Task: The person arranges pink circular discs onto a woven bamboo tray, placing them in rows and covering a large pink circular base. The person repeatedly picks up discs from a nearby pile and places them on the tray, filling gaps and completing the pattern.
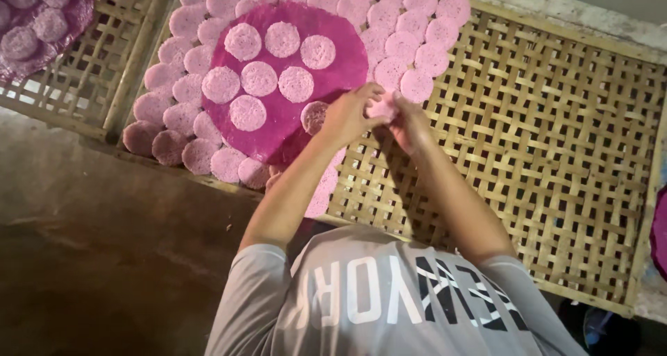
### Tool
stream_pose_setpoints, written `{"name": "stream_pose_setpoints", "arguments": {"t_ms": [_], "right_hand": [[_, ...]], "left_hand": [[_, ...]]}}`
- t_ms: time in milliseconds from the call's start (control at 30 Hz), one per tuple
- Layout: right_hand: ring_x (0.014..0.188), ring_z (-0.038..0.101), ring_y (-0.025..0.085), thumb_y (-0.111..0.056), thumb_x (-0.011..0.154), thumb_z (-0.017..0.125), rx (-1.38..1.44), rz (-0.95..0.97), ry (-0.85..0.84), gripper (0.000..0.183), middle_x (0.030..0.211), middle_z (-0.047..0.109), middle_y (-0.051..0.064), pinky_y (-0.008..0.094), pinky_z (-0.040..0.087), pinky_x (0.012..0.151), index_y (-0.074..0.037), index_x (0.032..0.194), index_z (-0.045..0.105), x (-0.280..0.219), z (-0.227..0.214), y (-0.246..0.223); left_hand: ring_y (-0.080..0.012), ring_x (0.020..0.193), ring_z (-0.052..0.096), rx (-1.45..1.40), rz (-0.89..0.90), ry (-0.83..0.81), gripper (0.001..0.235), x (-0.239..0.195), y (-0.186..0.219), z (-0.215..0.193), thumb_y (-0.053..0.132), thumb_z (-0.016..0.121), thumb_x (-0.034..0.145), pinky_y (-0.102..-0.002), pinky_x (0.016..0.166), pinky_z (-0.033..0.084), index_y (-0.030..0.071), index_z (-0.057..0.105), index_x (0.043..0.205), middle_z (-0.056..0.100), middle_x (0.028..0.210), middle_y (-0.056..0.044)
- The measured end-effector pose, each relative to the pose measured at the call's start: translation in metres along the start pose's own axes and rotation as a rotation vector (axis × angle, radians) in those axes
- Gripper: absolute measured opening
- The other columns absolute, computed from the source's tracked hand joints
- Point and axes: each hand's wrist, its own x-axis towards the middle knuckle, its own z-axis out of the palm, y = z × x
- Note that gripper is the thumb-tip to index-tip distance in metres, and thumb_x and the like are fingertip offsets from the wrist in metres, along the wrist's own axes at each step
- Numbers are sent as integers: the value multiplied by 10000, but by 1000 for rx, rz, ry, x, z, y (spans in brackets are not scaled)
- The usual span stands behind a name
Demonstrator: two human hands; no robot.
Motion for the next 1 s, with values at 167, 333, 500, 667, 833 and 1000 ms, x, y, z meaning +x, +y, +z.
{"name": "stream_pose_setpoints", "arguments": {"t_ms": [167, 333, 500, 667, 833, 1000], "right_hand": [[1068, 691, 245, -67, 975, 609, -355, -340, 87, 368, 1200, 719, 149, 351, 547, 962, 41, 1327, 612, 52, -55, 22], [1082, 682, 324, -70, 921, 657, -900, -376, 183, 453, 1165, 705, 199, 380, 526, 948, -20, 1361, 564, 70, -52, 49], [1077, 605, 423, -48, 904, 728, -1319, -813, 206, 486, 1188, 592, 261, 452, 507, 934, -14, 1350, 537, 38, -16, 36], [1013, 604, 417, -227, 679, 826, -1688, -842, 462, 674, 1156, 604, 251, 522, 522, 821, 2, 1255, 561, -1, 30, -6], [914, 693, 234, -418, 1007, 480, -371, 213, -115, 499, 1038, 730, 146, 334, 606, 844, -2, 1222, 652, -50, 49, -13], [823, 715, 164, -154, 953, 580, -266, 153, 6, 300, 937, 740, 76, 312, 612, 767, 5, 1201, 637, -39, 7, 12]], "left_hand": [[-272, 1307, 492, 413, 31, 344, 570, -14, -51, -3, 262, 684, 866, -541, 1047, 404, 98, 548, 1395, 528, 1463, -80], [-291, 1243, 532, 480, 84, 319, 439, -28, -106, 1, 28, 624, 861, -479, 1011, 465, 118, 665, 1289, 614, 1283, -66], [-311, 1186, 541, 504, 53, 380, 292, -35, -109, -15, 104, 690, 786, -470, 932, 467, 96, 683, 1078, 652, 1170, -71], [-261, 877, 632, 177, -97, 239, 208, -48, -74, -41, 146, 715, 812, -459, 795, 500, 130, 683, 1017, 693, 974, -69], [-221, 760, 681, -139, -123, -52, 265, -65, -23, -24, 208, 734, 897, -383, 681, 572, 141, 679, 1147, 731, 949, -72], [-382, 1220, 633, 223, 459, 421, 236, -43, -34, -25, 228, 772, 895, -555, 966, 495, 199, 724, 1123, 701, 1257, -144]]}}
